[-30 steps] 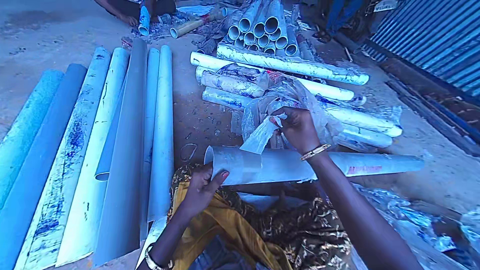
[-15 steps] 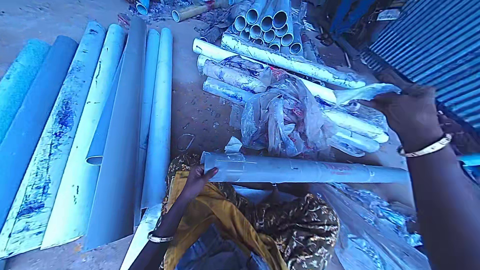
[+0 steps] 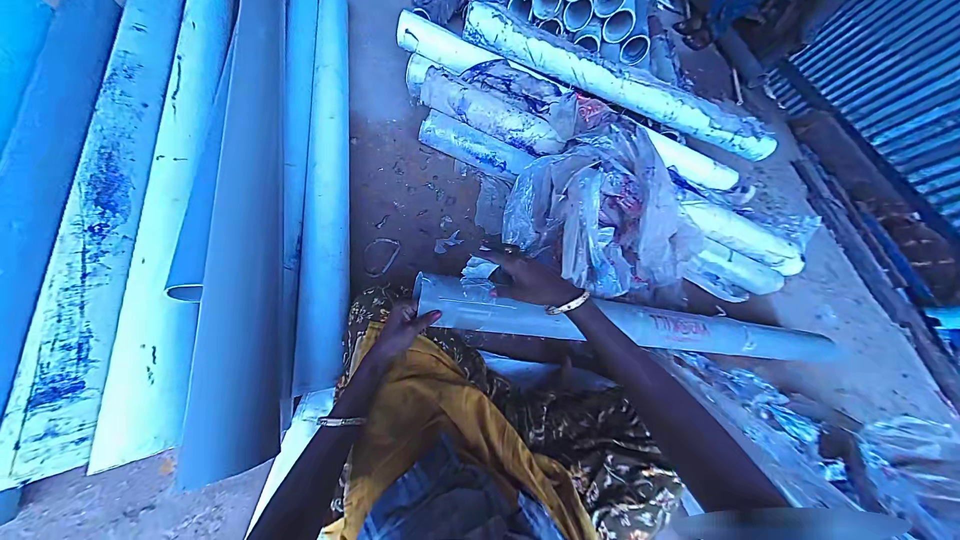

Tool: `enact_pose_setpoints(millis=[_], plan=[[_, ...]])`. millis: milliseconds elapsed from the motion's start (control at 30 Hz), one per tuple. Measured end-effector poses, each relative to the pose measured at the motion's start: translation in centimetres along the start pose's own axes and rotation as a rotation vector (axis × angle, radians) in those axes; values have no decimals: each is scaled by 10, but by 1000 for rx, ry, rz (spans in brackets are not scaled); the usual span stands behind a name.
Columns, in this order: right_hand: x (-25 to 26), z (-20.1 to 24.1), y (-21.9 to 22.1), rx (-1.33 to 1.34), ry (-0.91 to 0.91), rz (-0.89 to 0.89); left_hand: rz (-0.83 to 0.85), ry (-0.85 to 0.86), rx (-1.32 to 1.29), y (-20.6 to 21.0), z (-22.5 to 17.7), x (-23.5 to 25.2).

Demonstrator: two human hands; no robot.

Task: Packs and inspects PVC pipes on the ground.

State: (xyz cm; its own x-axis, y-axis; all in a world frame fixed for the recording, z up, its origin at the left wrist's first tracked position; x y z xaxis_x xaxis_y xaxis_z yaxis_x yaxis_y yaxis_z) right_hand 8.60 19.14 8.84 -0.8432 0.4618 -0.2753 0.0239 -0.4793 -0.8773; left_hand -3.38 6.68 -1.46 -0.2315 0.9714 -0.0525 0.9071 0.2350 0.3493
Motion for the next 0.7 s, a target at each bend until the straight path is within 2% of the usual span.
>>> enact_pose_setpoints(millis=[100,233,367,500,567,700], plan=[[33,1,34,76,-56,203,53,11,-7,-1,2,0],[46,2,36,99,-18,322,92,18,-14,0,1,-1],[38,8,-3,-126,-50,190,80,-3,31,-1,0,-5],[14,8,-60,-13,-113,-70,72,11,48,-1,-1,-7],[12,0,-47,109,-79,-11,94,30,62,-1,0,-8],[20,-28,32,343,118,246,218,19,125,3,-1,-16]])
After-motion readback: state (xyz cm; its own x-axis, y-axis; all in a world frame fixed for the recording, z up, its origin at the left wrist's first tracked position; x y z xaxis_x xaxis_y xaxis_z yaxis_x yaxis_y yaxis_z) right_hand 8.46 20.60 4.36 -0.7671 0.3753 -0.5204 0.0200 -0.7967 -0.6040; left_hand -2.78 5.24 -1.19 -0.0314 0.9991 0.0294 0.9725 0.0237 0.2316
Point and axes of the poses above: each hand's wrist, its own x-axis towards the middle knuckle, its own y-axis out of the palm, z = x × y, the point moved 10 cm from there along x, towards the middle knuckle, and after that the axes turned 6 degrees about -x, right-handed, at the moved point
